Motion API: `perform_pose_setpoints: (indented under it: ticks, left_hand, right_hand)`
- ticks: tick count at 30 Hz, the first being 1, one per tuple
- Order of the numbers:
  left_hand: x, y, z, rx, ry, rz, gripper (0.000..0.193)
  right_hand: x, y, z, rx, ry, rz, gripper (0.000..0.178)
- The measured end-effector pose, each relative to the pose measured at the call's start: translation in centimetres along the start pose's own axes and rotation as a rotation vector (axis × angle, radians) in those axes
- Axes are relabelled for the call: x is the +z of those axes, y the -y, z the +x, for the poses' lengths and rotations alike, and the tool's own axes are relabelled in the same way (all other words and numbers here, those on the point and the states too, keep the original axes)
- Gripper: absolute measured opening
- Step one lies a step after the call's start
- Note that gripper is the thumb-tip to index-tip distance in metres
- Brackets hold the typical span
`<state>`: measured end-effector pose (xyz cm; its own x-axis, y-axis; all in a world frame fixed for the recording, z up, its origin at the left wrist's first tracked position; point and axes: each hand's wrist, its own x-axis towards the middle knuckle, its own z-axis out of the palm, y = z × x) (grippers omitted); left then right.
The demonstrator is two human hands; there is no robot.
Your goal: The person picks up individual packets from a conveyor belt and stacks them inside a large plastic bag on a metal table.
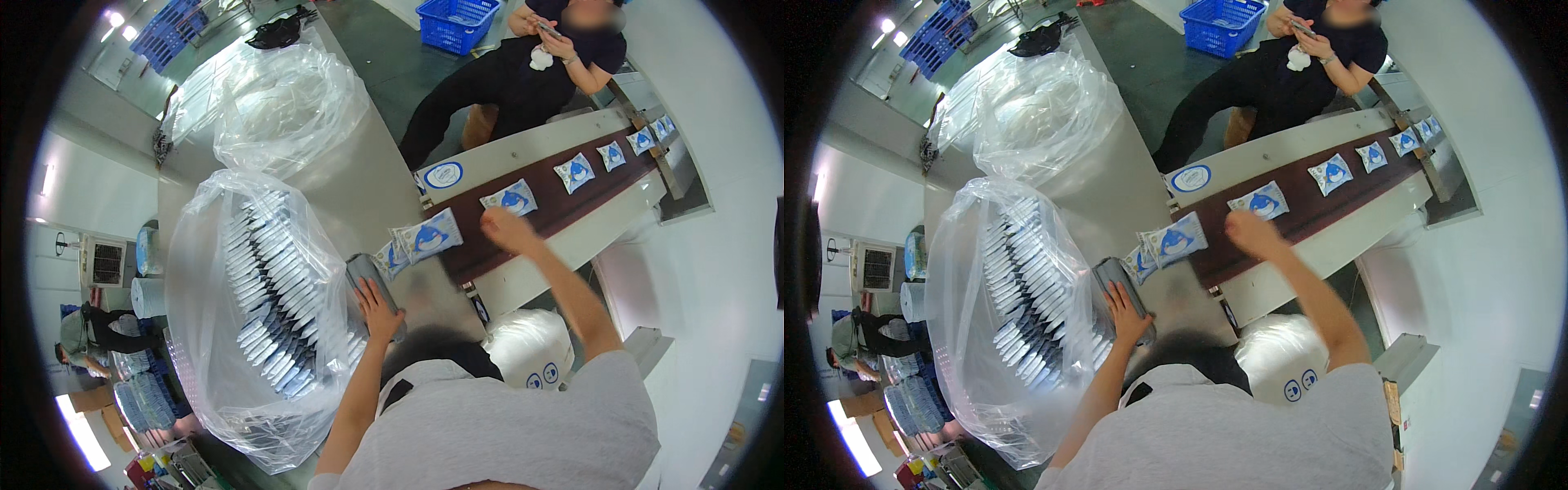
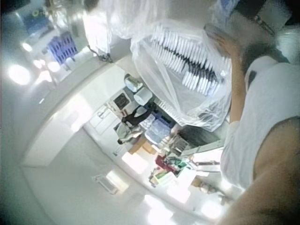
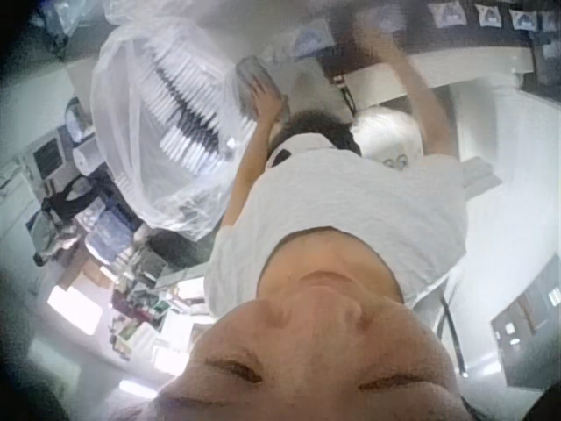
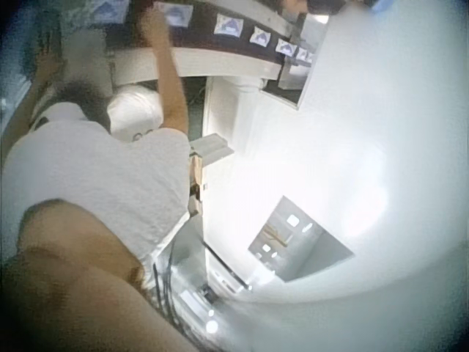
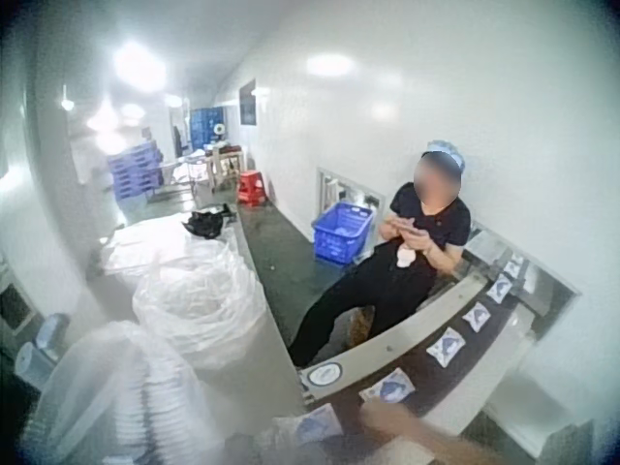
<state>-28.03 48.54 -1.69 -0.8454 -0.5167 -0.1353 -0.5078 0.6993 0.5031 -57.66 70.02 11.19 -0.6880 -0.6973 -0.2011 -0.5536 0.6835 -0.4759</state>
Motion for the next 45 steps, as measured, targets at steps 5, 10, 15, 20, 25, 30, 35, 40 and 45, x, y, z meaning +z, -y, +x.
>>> perform_pose_setpoints:
  ticks: [5, 10, 15, 20, 25, 30, 35, 40, 45]
  left_hand:
    - [-1.2, -0.1, 0.2, 0.011, 0.054, -0.008, 0.109]
    - [-1.7, -3.2, 0.3, 0.191, -0.085, -0.089, 0.069]
    - [3.2, -5.2, 0.1, -0.204, 0.190, -0.776, 0.047]
    - [6.3, -5.3, 2.3, -0.762, 0.494, -1.570, 0.039]
    - [5.6, -9.1, 4.1, -1.041, 0.292, -1.944, 0.056]
    - [6.6, -8.1, 3.5, -1.076, 0.082, -2.151, 0.055]
    - [7.3, -8.0, 2.2, -1.002, 0.155, -2.225, 0.065]
    - [2.8, -8.4, 0.7, -1.150, 0.039, -1.952, 0.058]
    - [-2.4, -6.2, -0.4, -0.581, -0.036, -1.832, 0.042]
  right_hand:
    - [-6.9, -14.4, 4.5, 0.009, -0.050, -0.668, 0.031]
    - [-9.1, -19.0, 6.0, 0.027, 0.282, -0.732, 0.046]
    - [-9.4, -14.4, 9.8, -0.271, 0.540, -0.569, 0.038]
    - [-4.0, 0.2, 13.7, -0.482, 0.502, 0.144, 0.039]
    - [9.7, 4.8, 16.4, -0.656, 0.667, -0.072, 0.062]
    - [12.4, 9.7, 14.9, -0.477, 0.775, -0.137, 0.095]
    - [14.8, 8.5, 12.7, -0.485, 0.668, -0.202, 0.105]
    - [10.2, 12.1, 8.1, -0.188, 0.581, -0.017, 0.100]
    - [7.3, 10.3, 4.3, 0.020, 0.338, 0.771, 0.073]
